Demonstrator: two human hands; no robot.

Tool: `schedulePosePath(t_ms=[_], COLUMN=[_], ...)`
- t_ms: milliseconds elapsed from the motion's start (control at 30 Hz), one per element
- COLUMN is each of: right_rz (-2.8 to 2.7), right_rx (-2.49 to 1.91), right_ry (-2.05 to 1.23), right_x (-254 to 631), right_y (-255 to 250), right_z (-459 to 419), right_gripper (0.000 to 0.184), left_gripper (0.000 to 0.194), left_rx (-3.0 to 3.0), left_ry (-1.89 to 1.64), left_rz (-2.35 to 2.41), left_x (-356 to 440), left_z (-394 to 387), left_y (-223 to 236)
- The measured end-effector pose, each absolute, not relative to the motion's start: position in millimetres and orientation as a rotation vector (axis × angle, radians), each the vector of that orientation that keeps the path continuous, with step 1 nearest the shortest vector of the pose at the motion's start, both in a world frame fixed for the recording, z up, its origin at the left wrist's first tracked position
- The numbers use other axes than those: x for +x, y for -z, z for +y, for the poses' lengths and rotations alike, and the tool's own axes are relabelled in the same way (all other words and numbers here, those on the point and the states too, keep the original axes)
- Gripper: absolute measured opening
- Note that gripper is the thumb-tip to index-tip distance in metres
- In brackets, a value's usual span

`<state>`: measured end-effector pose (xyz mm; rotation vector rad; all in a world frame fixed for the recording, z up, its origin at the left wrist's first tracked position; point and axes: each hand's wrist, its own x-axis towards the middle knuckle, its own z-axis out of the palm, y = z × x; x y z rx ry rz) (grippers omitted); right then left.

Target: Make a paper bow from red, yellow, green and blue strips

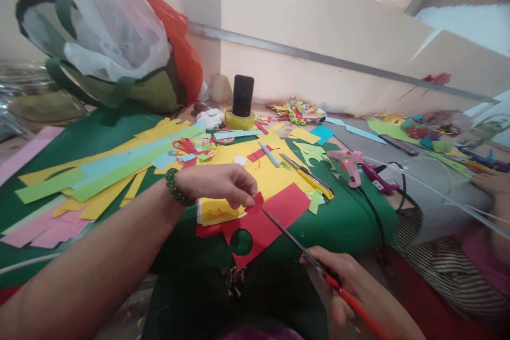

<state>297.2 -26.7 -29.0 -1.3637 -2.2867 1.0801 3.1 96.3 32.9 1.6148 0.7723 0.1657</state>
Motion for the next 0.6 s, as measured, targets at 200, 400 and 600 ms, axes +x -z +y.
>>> schedulePosePath(t_ms=[200,400,600], right_rz=[-2.269,-2.248,-2.188], right_rx=[-1.337,-1.313,-1.323], right_ry=[-1.072,-1.1,-1.209], right_x=[301,300,300], right_y=[34,40,46], right_z=[-28,-28,-27], right_gripper=[0.064,0.07,0.08], left_gripper=[0.023,0.023,0.025], left_rx=[1.514,1.498,1.47], left_ry=[-0.306,-0.298,-0.298], left_rz=[0.824,0.822,0.814], left_x=[4,5,5], left_z=[96,96,96], left_y=[-35,-31,-31])
